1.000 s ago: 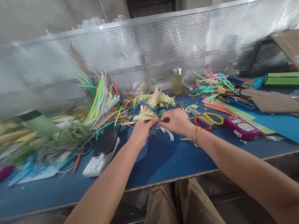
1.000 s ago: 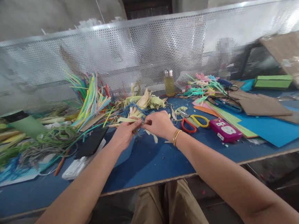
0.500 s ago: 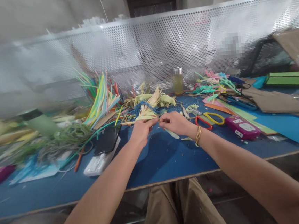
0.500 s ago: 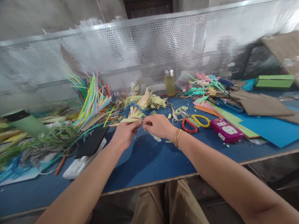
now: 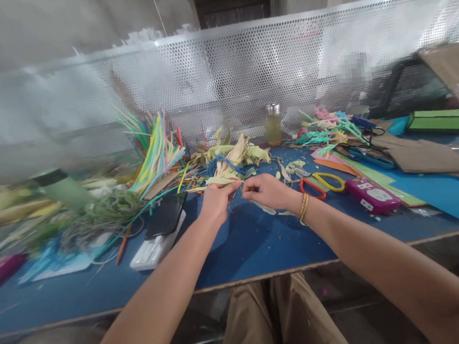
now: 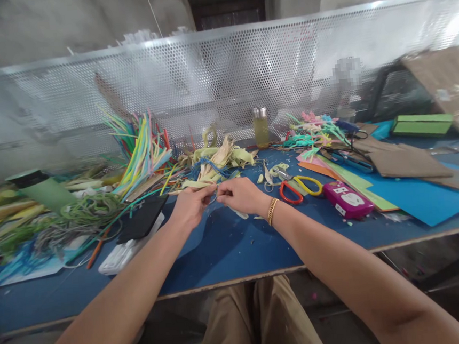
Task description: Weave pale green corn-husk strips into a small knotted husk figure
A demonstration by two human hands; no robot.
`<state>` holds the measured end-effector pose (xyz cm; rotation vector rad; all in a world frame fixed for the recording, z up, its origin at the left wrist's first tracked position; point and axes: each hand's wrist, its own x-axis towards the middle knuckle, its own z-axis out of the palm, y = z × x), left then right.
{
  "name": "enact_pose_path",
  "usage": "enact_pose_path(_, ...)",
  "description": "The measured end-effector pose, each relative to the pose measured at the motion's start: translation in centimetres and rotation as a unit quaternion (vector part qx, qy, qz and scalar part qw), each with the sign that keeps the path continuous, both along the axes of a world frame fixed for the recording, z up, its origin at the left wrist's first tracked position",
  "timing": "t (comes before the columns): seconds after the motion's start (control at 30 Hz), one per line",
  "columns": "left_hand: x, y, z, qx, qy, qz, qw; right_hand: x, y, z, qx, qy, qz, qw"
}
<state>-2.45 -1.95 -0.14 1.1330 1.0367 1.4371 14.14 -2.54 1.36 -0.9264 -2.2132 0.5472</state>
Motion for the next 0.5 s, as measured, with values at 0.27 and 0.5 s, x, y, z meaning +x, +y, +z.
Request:
enact_pose_path(0.27,0.05,-0.32,0.25,-0.001,0.01,0.012,1.0,0.1,-0.01,0.04,-0.009,-0.002,0.019,1.0)
enact_pose_path(0.5,0.04,-0.3,0.18,-0.001,0.013,0.017,1.0,-0.06,0.03,-0.15,-0.035,0.006,0.042,0.999)
